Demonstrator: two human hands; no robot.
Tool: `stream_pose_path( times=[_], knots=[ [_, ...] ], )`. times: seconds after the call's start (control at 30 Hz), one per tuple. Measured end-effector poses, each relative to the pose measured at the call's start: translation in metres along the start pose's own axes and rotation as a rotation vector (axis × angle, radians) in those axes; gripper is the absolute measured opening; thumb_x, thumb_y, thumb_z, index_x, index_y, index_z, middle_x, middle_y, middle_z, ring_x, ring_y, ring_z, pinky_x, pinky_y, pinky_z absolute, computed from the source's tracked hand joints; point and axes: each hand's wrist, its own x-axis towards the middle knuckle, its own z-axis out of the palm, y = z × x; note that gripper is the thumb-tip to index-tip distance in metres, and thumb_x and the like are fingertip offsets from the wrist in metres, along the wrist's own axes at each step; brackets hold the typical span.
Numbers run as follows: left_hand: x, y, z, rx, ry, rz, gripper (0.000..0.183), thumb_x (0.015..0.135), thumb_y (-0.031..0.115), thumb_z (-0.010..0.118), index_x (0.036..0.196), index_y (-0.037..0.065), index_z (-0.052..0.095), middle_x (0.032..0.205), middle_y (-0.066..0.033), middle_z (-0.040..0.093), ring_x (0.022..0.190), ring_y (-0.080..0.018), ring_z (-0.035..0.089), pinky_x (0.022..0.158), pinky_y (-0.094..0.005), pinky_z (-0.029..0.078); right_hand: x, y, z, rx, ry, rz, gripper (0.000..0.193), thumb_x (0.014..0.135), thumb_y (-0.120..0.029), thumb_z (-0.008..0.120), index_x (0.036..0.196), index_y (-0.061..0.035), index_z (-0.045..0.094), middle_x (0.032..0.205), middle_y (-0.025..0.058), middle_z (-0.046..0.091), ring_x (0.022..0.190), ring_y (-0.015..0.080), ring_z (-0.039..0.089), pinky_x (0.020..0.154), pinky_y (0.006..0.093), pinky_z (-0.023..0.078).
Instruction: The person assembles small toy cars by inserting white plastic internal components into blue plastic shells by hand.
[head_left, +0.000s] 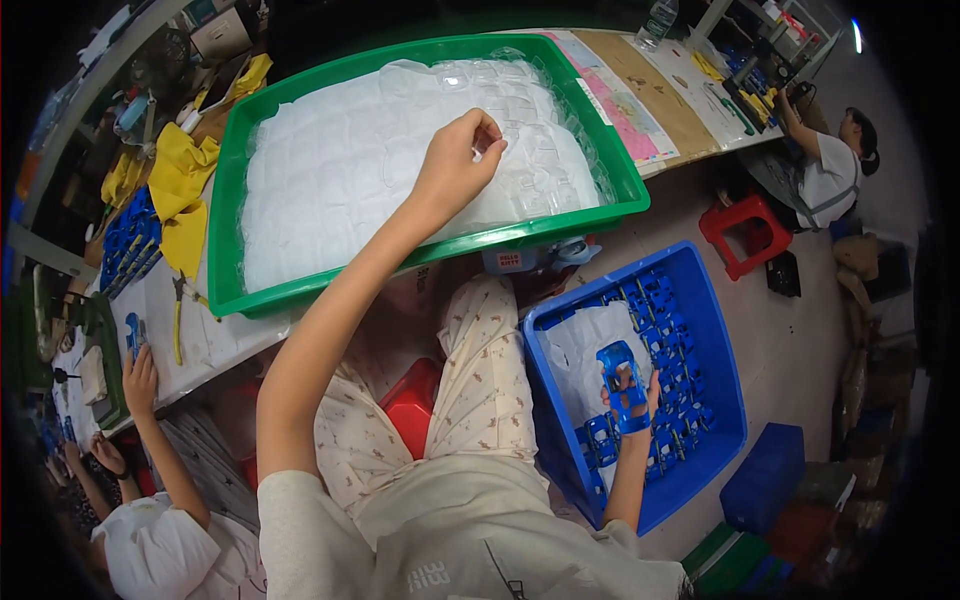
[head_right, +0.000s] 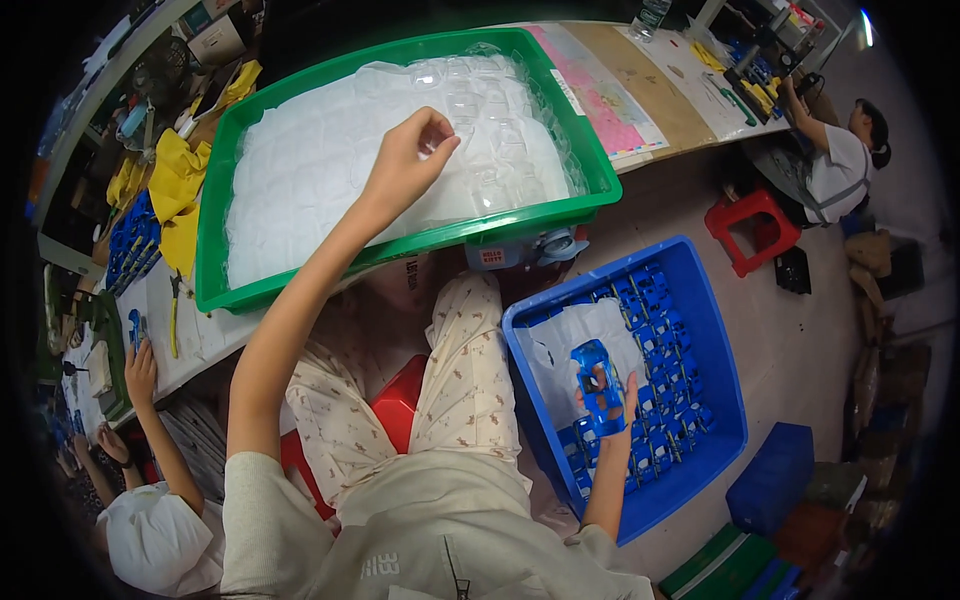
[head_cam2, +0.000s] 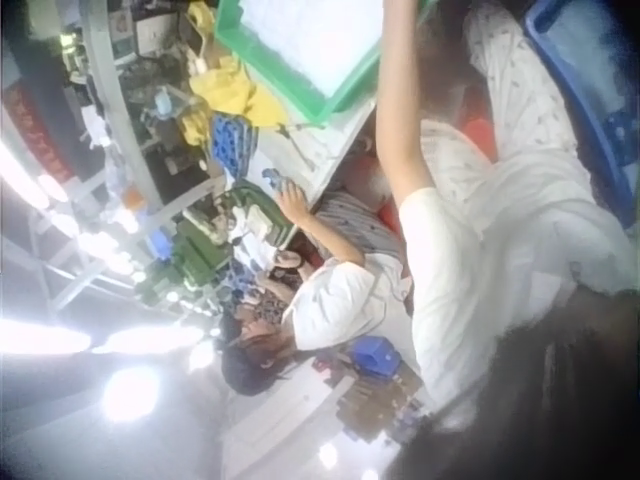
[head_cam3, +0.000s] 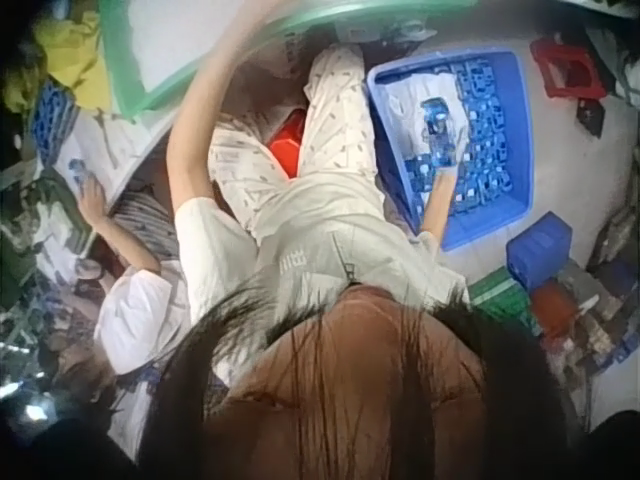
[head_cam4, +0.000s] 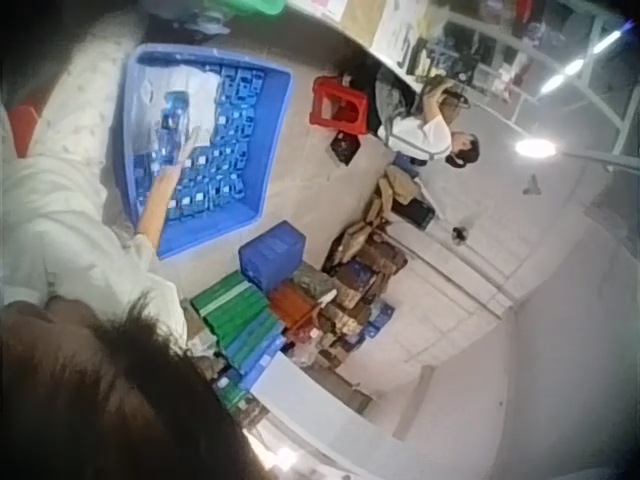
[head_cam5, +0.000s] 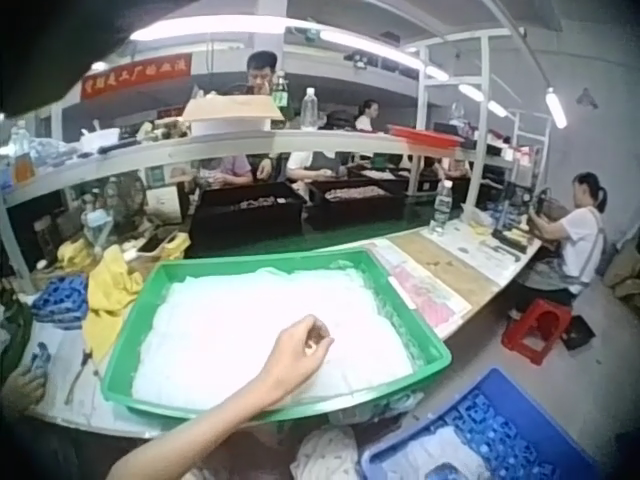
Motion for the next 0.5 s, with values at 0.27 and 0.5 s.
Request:
stream_pose_path(
  times=[0.27, 0.5],
  knots=[
    [-0.124, 0.071, -0.053, -0.831, -0.196, -0.387, 0.011, 0.085, 0.005, 0.051, 0.095, 0.000, 0.048, 0.082, -0.0024, 0.050, 0.072, -0.0080, 0.051, 0.065, -0.0213, 0.042, -0.012, 0.024, 0.128, 0.075, -0.736, 0.123, 0.071, 0.069, -0.039, 0.064, 0.119, 0.0029, 0.037, 0.103, 0.0272, 0.048, 0.067, 0.0322, 0.059, 0.056, 0.0351, 0.050],
    [-0.203, 0.061, -0.058, -0.856, -0.215, -0.480, 0.016, 0.087, 0.006, 0.049, 0.102, 0.000, 0.050, 0.081, -0.0002, 0.049, 0.070, -0.0045, 0.045, 0.061, -0.0176, 0.037, -0.022, 0.042, 0.197, 0.147, -0.932, 0.237, 0.095, 0.066, -0.042, 0.066, 0.131, 0.0102, 0.021, 0.131, 0.0313, 0.027, 0.072, 0.0278, 0.061, 0.060, 0.0303, 0.051]
  ],
)
